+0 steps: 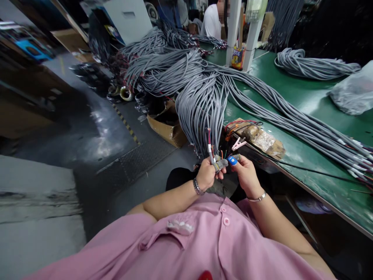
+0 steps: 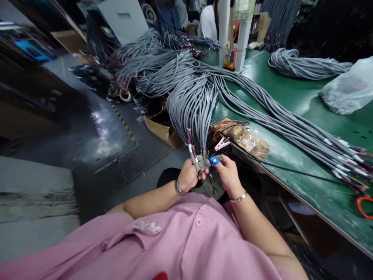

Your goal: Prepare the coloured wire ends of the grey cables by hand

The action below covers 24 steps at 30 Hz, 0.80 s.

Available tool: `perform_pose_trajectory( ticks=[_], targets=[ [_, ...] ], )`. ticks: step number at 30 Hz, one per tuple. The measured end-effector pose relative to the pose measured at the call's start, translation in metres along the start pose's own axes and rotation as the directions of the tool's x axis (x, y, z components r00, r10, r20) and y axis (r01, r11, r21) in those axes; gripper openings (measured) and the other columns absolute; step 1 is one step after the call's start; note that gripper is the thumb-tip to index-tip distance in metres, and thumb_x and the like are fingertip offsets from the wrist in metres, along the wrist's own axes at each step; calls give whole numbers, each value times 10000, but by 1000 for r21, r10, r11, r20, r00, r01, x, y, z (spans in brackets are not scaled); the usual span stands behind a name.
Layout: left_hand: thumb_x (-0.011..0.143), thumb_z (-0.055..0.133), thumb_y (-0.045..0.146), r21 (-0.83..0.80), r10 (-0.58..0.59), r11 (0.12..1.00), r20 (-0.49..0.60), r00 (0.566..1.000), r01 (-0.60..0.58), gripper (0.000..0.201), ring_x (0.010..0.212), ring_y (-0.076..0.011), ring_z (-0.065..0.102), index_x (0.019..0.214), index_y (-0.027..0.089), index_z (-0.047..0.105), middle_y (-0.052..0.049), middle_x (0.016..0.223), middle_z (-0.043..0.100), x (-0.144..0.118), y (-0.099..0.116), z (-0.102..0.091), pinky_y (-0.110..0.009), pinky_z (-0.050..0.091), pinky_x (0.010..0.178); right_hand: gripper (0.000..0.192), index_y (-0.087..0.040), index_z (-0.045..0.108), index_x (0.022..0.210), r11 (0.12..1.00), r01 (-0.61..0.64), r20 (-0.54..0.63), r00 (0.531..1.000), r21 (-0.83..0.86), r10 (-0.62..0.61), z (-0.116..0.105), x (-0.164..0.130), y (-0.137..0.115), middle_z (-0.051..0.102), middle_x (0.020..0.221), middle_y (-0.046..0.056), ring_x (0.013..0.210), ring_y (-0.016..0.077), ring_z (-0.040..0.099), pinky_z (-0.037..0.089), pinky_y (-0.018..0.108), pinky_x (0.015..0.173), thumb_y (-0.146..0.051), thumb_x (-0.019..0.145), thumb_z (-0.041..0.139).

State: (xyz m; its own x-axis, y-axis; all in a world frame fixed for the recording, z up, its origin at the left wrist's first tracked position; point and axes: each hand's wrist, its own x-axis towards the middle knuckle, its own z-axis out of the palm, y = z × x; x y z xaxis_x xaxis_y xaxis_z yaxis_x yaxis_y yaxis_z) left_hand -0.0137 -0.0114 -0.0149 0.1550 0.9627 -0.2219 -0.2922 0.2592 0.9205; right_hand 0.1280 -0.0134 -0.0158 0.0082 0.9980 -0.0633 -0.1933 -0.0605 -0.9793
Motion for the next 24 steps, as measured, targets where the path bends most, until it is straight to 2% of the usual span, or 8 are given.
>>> perform_pose_trajectory(
  ticks=[9,15,19,24],
  targets=[
    [695,709,389,-121,9,992,-86,996,-20,284,352,-73,497,699,138,574,-9,570,627,5,-1,-1,-189,245,327,191,-195,661,736,997,68,-13,998,-49,-68,2,-2,3,595,665,-14,613,117,465,389,255,583,-374,747,727],
    [680,694,367,-173,-11,985,-94,996,-6,251,353,-74,488,737,139,604,2,565,617,9,1,-2,-192,228,324,164,-209,655,724,992,108,88,991,-61,-102,5,-6,-3,630,696,-2,660,142,525,435,285,644,-355,787,695],
    [674,697,392,-127,-34,992,-94,995,22,278,341,-72,477,727,145,581,11,545,603,8,1,-3,-192,239,328,183,-207,651,779,995,64,72,996,-81,-58,1,-1,-3,610,709,-11,630,120,497,410,257,601,-386,804,673],
    [702,697,410,-53,-7,999,-64,998,4,302,338,-75,485,708,150,543,9,549,609,7,-6,-4,-189,237,321,221,-199,636,831,998,-19,112,993,-52,25,0,6,-2,618,727,-10,624,111,505,394,239,578,-410,788,681]
  ],
)
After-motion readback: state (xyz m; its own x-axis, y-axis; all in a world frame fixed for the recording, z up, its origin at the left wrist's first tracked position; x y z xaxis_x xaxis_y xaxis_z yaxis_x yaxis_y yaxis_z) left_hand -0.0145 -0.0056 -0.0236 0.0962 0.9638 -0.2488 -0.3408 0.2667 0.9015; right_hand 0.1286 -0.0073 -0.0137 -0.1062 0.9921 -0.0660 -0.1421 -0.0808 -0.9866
